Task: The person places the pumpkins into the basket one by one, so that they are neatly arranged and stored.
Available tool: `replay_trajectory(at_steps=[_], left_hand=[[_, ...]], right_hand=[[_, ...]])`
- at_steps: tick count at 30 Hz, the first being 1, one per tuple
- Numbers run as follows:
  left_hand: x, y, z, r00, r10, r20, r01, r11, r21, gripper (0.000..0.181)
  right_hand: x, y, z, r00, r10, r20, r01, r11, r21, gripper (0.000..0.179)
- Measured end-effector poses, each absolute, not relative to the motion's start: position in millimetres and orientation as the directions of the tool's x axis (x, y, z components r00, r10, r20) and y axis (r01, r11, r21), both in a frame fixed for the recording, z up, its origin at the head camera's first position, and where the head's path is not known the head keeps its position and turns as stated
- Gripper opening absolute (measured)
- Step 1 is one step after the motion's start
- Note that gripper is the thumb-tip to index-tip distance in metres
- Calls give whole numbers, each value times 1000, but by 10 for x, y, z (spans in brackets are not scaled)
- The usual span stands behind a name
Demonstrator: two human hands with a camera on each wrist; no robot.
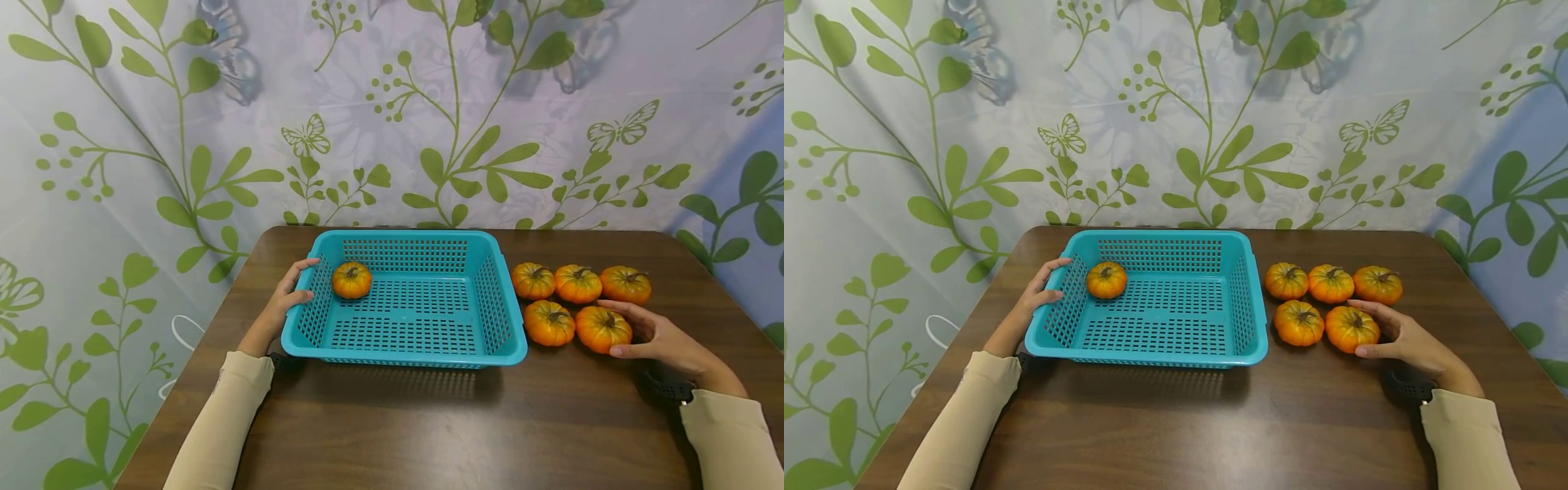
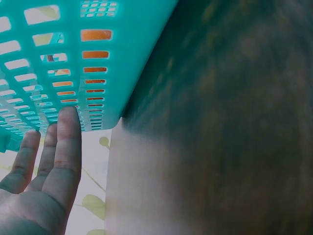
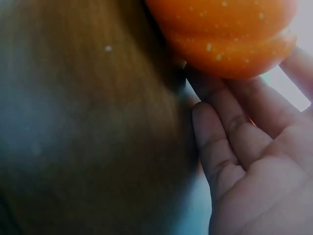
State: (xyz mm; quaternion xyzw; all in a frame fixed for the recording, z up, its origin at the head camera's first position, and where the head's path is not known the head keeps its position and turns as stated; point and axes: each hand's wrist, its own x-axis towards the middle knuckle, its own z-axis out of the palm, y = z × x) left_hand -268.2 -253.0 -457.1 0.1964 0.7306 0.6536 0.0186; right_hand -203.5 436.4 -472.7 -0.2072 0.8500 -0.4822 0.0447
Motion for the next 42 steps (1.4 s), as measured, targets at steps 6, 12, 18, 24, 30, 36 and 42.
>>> replay_trajectory(at_steps=[6,12,18,24,30,36,42], left_hand=[[-2688,-2529,-4568,-926,306,221,256,79,964,69],[-2699,-2537,-4582,-927,306,219,252,76,965,70],[-2694,-2540,-4585,-926,300,232,263,69,962,68],[-2685,-2537,-4580,-930,294,221,249,63,966,67],[-2687,-2535,-4583,-930,293,221,253,75,964,68],[-2678,-2529,-4575,-930,296,216,247,70,966,68],[-2685,-2522,-4576,-928,300,222,253,69,965,69]], right_hand=[[-2035,4355,-4722,-914,-391,111,-306,480,-822,78],[-2030,4357,-4697,-924,-372,87,-284,518,-806,77],[-2043,4344,-4654,-925,-369,87,-279,508,-815,73],[-2049,4338,-4609,-922,-372,108,-293,485,-824,72],[-2038,4317,-4558,-920,-373,118,-299,475,-828,72],[-2014,4307,-4501,-922,-369,115,-298,489,-820,76],[-1998,4283,-4432,-920,-371,125,-308,486,-818,76]])
